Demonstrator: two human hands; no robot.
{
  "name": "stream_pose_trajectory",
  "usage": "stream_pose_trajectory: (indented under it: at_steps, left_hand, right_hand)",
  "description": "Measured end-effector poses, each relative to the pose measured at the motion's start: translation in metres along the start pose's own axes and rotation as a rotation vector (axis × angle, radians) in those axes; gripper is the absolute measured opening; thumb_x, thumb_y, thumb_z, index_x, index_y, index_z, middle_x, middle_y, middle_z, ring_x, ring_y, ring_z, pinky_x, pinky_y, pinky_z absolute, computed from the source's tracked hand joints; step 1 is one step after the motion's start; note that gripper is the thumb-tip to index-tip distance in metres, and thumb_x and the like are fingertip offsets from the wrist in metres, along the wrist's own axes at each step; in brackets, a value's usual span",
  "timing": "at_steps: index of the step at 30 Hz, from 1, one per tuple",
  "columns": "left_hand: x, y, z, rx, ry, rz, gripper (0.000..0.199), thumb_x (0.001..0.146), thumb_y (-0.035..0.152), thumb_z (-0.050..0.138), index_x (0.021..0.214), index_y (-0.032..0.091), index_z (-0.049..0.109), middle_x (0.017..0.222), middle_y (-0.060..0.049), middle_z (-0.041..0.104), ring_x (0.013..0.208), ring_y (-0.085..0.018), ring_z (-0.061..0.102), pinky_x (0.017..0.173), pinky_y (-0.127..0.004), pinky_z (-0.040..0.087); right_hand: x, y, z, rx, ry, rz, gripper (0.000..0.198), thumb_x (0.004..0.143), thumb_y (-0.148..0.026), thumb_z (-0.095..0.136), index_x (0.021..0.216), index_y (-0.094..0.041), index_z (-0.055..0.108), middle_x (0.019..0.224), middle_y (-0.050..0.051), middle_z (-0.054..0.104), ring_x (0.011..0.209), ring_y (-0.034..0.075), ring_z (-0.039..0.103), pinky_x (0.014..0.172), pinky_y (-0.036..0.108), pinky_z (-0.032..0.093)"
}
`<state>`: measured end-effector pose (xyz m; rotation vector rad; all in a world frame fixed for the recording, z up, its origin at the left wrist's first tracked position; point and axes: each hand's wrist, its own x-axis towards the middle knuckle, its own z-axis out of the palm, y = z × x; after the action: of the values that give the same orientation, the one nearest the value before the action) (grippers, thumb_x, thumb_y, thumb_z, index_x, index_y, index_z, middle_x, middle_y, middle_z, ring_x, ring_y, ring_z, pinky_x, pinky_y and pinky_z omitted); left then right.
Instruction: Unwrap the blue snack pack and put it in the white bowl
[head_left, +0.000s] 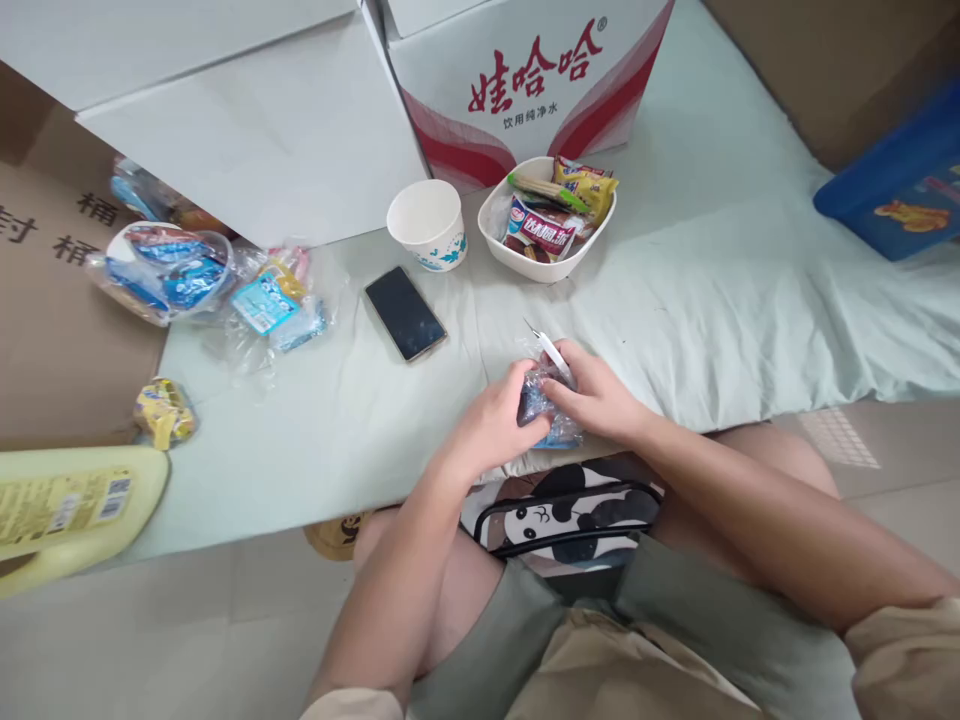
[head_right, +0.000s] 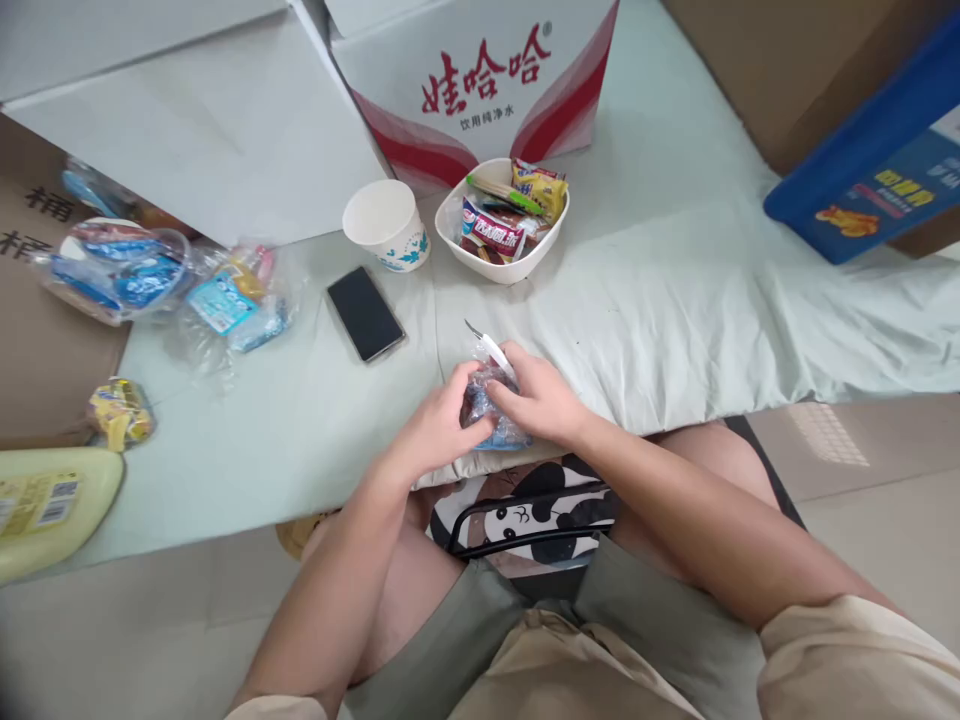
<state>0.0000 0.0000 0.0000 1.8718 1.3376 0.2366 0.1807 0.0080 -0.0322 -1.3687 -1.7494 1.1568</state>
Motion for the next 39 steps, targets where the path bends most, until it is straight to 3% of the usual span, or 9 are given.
stream_pose_trajectory:
  at_steps: [13, 19, 23, 26, 28, 31, 34, 39]
  left_hand:
    - [0.0, -0.003, -0.003, -0.083, 0.015, 0.026, 0.058, 0.082, 0.031, 0.063, 0.136, 0.025, 0.045, 0.11, -0.005, 0.068, 0.093, -0.023, 0.066, 0.082, -0.035, 0.052]
    - [0.001, -0.01, -0.003, -0.169, 0.057, 0.037, 0.056, 0.081, 0.03, 0.065, 0.134, 0.024, 0.047, 0.11, -0.005, 0.068, 0.086, -0.019, 0.065, 0.08, -0.033, 0.053]
    - [0.004, -0.018, -0.004, -0.287, 0.183, 0.063, 0.05, 0.082, 0.03, 0.065, 0.129, 0.023, 0.05, 0.113, -0.005, 0.066, 0.091, -0.017, 0.064, 0.082, -0.029, 0.053]
    - [0.007, -0.022, -0.005, -0.319, 0.345, 0.038, 0.045, 0.084, 0.031, 0.064, 0.125, 0.022, 0.05, 0.117, -0.006, 0.063, 0.097, -0.017, 0.063, 0.079, -0.027, 0.053]
    - [0.008, -0.023, -0.006, -0.314, 0.442, 0.01, 0.042, 0.086, 0.033, 0.063, 0.124, 0.023, 0.049, 0.119, -0.007, 0.062, 0.099, -0.017, 0.063, 0.079, -0.026, 0.054]
    - [0.009, -0.025, -0.006, -0.273, 0.524, 0.004, 0.042, 0.087, 0.035, 0.063, 0.124, 0.023, 0.046, 0.121, -0.008, 0.06, 0.101, -0.017, 0.064, 0.084, -0.029, 0.055]
    - [0.009, -0.026, -0.006, -0.231, 0.566, 0.067, 0.042, 0.087, 0.034, 0.065, 0.124, 0.023, 0.046, 0.123, -0.008, 0.059, 0.107, -0.018, 0.063, 0.088, -0.03, 0.056]
    - [0.01, -0.029, -0.003, -0.191, 0.618, 0.183, 0.041, 0.084, 0.032, 0.07, 0.119, 0.022, 0.052, 0.116, -0.007, 0.063, 0.105, -0.018, 0.064, 0.084, -0.03, 0.057]
  right_hand:
    - [-0.001, -0.004, 0.0, 0.006, 0.049, 0.004, 0.018, 0.084, -0.036, 0.054, 0.096, -0.022, 0.054, 0.085, 0.003, 0.065, 0.079, 0.022, 0.059, 0.074, 0.036, 0.046]
    - [-0.001, -0.004, 0.0, 0.053, 0.093, -0.019, 0.024, 0.084, -0.033, 0.054, 0.105, -0.022, 0.058, 0.095, 0.005, 0.068, 0.085, 0.023, 0.061, 0.08, 0.038, 0.049]
    - [0.001, -0.001, -0.001, 0.037, 0.208, -0.059, 0.035, 0.085, -0.037, 0.054, 0.116, -0.022, 0.06, 0.108, 0.01, 0.065, 0.103, 0.027, 0.06, 0.093, 0.045, 0.047]
    - [-0.001, -0.001, -0.003, 0.091, 0.245, -0.022, 0.034, 0.092, -0.04, 0.046, 0.116, -0.022, 0.061, 0.095, 0.007, 0.063, 0.09, 0.024, 0.061, 0.086, 0.042, 0.049]
    - [-0.003, -0.002, -0.005, 0.174, 0.181, 0.033, 0.033, 0.096, -0.042, 0.038, 0.107, -0.022, 0.062, 0.076, 0.003, 0.06, 0.07, 0.02, 0.058, 0.072, 0.037, 0.049]
    - [-0.005, -0.003, -0.004, 0.288, -0.031, 0.124, 0.035, 0.097, -0.047, 0.036, 0.082, -0.022, 0.056, 0.06, -0.001, 0.052, 0.053, 0.015, 0.05, 0.057, 0.031, 0.044]
    - [-0.004, -0.003, -0.002, 0.322, -0.209, 0.17, 0.038, 0.097, -0.049, 0.039, 0.073, -0.022, 0.05, 0.061, -0.001, 0.054, 0.052, 0.014, 0.051, 0.054, 0.03, 0.044]
    - [0.001, -0.007, -0.004, 0.288, -0.296, 0.23, 0.04, 0.096, -0.053, 0.04, 0.076, -0.021, 0.052, 0.062, -0.001, 0.055, 0.051, 0.012, 0.051, 0.052, 0.027, 0.041]
